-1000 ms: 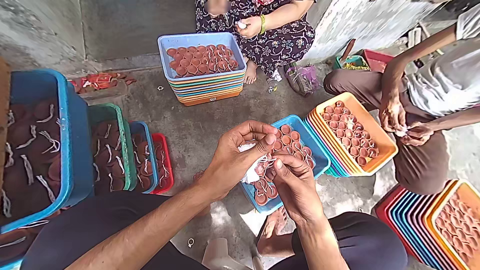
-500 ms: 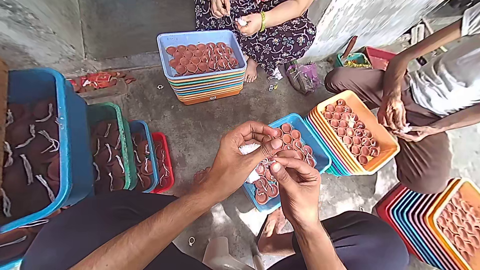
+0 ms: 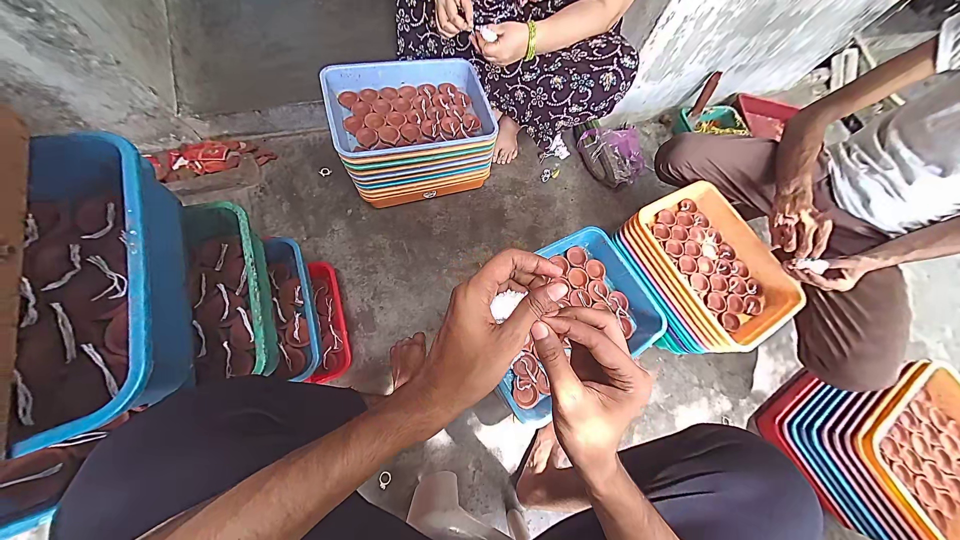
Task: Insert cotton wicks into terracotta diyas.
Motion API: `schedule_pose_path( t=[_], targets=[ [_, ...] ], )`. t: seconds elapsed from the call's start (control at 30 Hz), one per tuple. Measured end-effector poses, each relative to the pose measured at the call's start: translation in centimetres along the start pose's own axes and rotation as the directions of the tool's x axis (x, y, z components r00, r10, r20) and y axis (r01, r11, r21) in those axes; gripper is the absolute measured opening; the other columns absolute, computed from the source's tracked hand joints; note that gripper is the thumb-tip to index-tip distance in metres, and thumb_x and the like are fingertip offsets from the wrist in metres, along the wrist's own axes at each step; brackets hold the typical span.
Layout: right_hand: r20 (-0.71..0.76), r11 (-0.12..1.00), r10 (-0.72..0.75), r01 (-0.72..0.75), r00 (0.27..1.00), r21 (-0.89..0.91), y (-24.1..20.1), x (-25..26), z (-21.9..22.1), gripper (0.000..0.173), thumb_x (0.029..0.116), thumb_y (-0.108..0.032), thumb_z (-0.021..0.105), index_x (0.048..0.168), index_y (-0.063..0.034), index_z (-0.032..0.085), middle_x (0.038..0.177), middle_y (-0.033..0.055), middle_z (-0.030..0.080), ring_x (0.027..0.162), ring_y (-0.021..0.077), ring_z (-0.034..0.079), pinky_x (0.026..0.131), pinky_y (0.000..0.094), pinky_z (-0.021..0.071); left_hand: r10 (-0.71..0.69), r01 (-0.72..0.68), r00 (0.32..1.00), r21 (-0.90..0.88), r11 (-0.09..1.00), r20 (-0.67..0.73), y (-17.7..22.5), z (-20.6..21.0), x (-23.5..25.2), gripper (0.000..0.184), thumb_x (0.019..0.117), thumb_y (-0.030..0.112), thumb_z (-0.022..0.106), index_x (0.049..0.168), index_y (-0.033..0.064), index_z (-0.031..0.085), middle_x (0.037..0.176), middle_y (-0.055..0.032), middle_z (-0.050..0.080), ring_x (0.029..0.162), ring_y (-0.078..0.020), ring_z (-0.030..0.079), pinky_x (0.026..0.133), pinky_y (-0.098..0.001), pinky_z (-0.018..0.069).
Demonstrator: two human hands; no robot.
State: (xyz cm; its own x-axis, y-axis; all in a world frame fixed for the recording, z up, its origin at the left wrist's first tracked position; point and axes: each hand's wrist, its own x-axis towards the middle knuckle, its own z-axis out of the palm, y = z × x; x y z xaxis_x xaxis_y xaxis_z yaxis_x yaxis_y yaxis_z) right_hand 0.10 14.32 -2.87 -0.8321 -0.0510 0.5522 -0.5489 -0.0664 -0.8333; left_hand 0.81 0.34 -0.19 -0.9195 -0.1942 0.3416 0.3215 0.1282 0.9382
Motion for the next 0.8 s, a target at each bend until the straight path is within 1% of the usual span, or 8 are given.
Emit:
schedule_pose_path(
  t=[0.13,0.23,0.33,0.4,0.47,0.63,0.7,0.8],
  targets=[
    [0.023,0.988,0.076,-0.078,0.997,0.136,0.2,0.1,0.1,0.005,0.0897,0.003,0.073,0.095,0.0037,0.075,0.101,0.0109,0.068,0.090,0.0138,0.066,0.077,0.0247,0.0592,-0.041,0.042,0.999,-0.043,0.998,0.020,0.1,0.0,0.1,0.019,0.0991,0.015,0.069,0.116,0.0071,0.067,0.099,-0.0031,0.072,0.089,-0.0143,0.070,0.078,-0.0291,0.0611],
    [0.108,0.903,0.226,-0.249,0.968,0.351,0.1,0.8,-0.9,0.009,0.0979,-0.003,0.067,0.104,0.0026,0.071,0.106,0.0118,0.067,0.094,0.0150,0.067,0.083,0.0285,0.0597,-0.100,0.103,0.994,-0.091,0.990,0.037,0.1,-0.3,0.3,0.015,0.1003,0.016,0.068,0.112,0.0065,0.069,0.093,-0.0053,0.070,0.078,-0.0150,0.068,0.066,-0.0272,0.0596],
    [0.151,0.794,0.356,-0.384,0.922,0.472,0.0,1.6,-1.8,0.011,0.0993,-0.009,0.066,0.106,-0.0019,0.071,0.116,0.0122,0.066,0.112,0.0203,0.064,0.100,0.0387,0.0546,-0.177,0.190,0.979,-0.146,0.971,0.101,0.2,-0.6,0.5,0.015,0.1007,0.018,0.067,0.105,0.0050,0.072,0.089,-0.0074,0.070,0.069,-0.0147,0.066,0.060,-0.0257,0.0575],
    [0.154,0.748,0.396,-0.416,0.905,0.517,0.2,1.9,-2.2,0.011,0.0992,-0.009,0.066,0.107,-0.0019,0.070,0.120,0.0141,0.065,0.115,0.0219,0.063,0.103,0.0407,0.0530,-0.231,0.260,0.958,-0.174,0.950,0.171,0.5,-0.8,0.6,0.016,0.0993,0.019,0.070,0.105,0.0046,0.075,0.090,-0.0078,0.071,0.064,-0.0135,0.064,0.055,-0.0237,0.0554],
    [0.178,0.707,0.429,-0.452,0.885,0.544,0.1,2.0,-2.4,0.012,0.0991,-0.010,0.067,0.108,-0.0026,0.071,0.124,0.0154,0.066,0.118,0.0219,0.063,0.102,0.0390,0.0533,-0.260,0.304,0.937,-0.179,0.936,0.235,0.8,-0.9,0.6,0.017,0.0974,0.018,0.072,0.109,0.0058,0.077,0.091,-0.0072,0.072,0.062,-0.0113,0.062,0.051,-0.0211,0.0523],
    [0.232,0.588,0.491,-0.516,0.840,0.623,0.1,2.0,-2.5,0.010,0.0968,-0.007,0.069,0.104,-0.0001,0.072,0.112,0.0163,0.069,0.099,0.0188,0.069,0.086,0.0335,0.0595,-0.268,0.351,0.903,-0.219,0.910,0.336,0.8,-0.9,0.6,0.023,0.0987,0.015,0.070,0.119,0.0054,0.076,0.091,-0.0081,0.073,0.058,-0.0086,0.061,0.048,-0.0186,0.0506],
    [0.238,0.572,0.502,-0.525,0.832,0.630,0.2,2.0,-2.6,0.008,0.0960,-0.007,0.070,0.101,-0.0017,0.073,0.117,0.0156,0.068,0.104,0.0196,0.067,0.092,0.0355,0.0577,-0.287,0.379,0.890,-0.227,0.897,0.354,0.7,-0.9,0.6,0.021,0.0990,0.015,0.070,0.116,0.0042,0.077,0.091,-0.0081,0.073,0.059,-0.0084,0.060,0.049,-0.0186,0.0503],
    [0.236,0.582,0.502,-0.527,0.832,0.619,0.2,2.2,-2.7,0.009,0.0967,-0.007,0.069,0.103,-0.0019,0.073,0.122,0.0165,0.067,0.109,0.0204,0.066,0.094,0.0353,0.0570,-0.318,0.426,0.866,-0.239,0.872,0.385,0.9,-1.0,0.7,0.014,0.0979,0.014,0.071,0.103,0.0035,0.079,0.081,-0.0058,0.070,0.055,-0.0063,0.057,0.047,-0.0172,0.0485]
  ],
)
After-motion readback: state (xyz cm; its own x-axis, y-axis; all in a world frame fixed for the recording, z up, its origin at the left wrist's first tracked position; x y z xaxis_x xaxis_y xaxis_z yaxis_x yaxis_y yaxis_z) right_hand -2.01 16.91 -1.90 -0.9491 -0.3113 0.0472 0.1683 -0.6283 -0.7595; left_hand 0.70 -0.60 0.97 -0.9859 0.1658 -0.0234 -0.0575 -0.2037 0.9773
